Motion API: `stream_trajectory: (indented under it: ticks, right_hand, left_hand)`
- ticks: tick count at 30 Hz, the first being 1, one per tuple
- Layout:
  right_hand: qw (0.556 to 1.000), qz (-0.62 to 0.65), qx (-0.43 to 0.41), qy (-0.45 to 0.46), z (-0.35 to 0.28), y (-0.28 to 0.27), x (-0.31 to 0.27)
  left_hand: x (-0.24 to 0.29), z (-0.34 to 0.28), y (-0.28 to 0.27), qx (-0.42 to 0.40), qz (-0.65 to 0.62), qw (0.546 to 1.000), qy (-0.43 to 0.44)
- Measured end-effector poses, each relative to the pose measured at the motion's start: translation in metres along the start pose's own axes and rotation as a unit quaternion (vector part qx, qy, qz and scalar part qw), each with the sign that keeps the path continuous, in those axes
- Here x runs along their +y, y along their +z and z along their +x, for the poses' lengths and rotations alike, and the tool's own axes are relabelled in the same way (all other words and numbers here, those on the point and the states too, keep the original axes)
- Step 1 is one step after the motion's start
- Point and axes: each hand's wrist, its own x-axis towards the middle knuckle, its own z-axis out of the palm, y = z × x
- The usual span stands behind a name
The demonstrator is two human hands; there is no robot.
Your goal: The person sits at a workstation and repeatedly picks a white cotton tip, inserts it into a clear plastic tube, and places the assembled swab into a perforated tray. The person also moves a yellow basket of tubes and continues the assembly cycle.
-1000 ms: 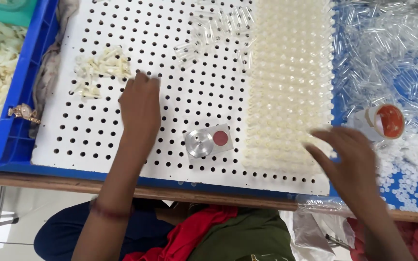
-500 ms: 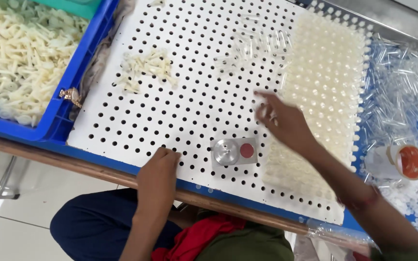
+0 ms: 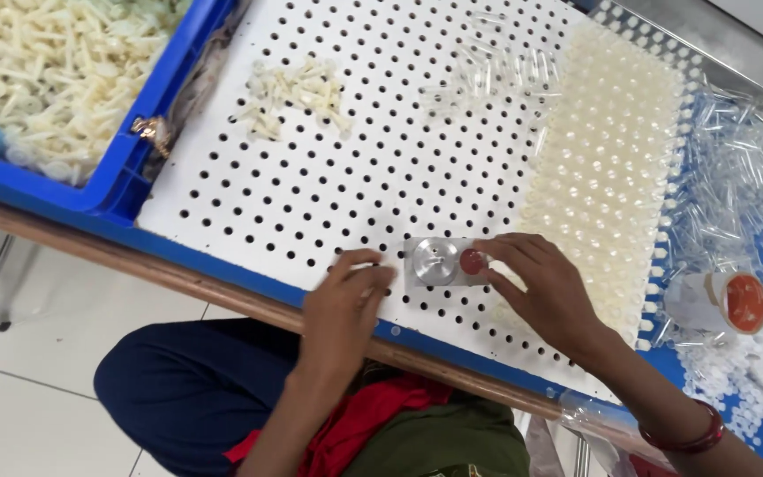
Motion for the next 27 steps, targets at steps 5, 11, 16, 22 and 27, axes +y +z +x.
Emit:
stream_trajectory:
  ticks: [5,11,16,22,27]
  right_hand:
    - [0.953,0.224,0.006,0.205,-0.023,0.0,0.01]
    - [0.846,0.425,0.056,0.318,-0.039,0.009,-0.018]
    - [0.935,0.27,0.041,0.228,-0.033,0.006,-0.021]
    - [0.908,0.362,0.106,0.183,-0.047,0.013,-0.02]
    - [0.981,0.147,0.119,-0.053,-0.041,0.006,-0.009]
  left_hand:
    - [-0.004,-0.001,0.038,-0.035,-0.187,0.982,0.002]
    - [-0.005,-0.006,0.07,-0.085,-0.411,0.906,-0.053]
    - [-0.023,0.006,0.061,-0.16,-0.439,0.88,-0.087]
    - [-0.012,-0.002,0.066,-0.157,-0.425,0.887,-0.093]
    - [-0.016,0.01,0.055,-0.242,-0.449,0.841,-0.18]
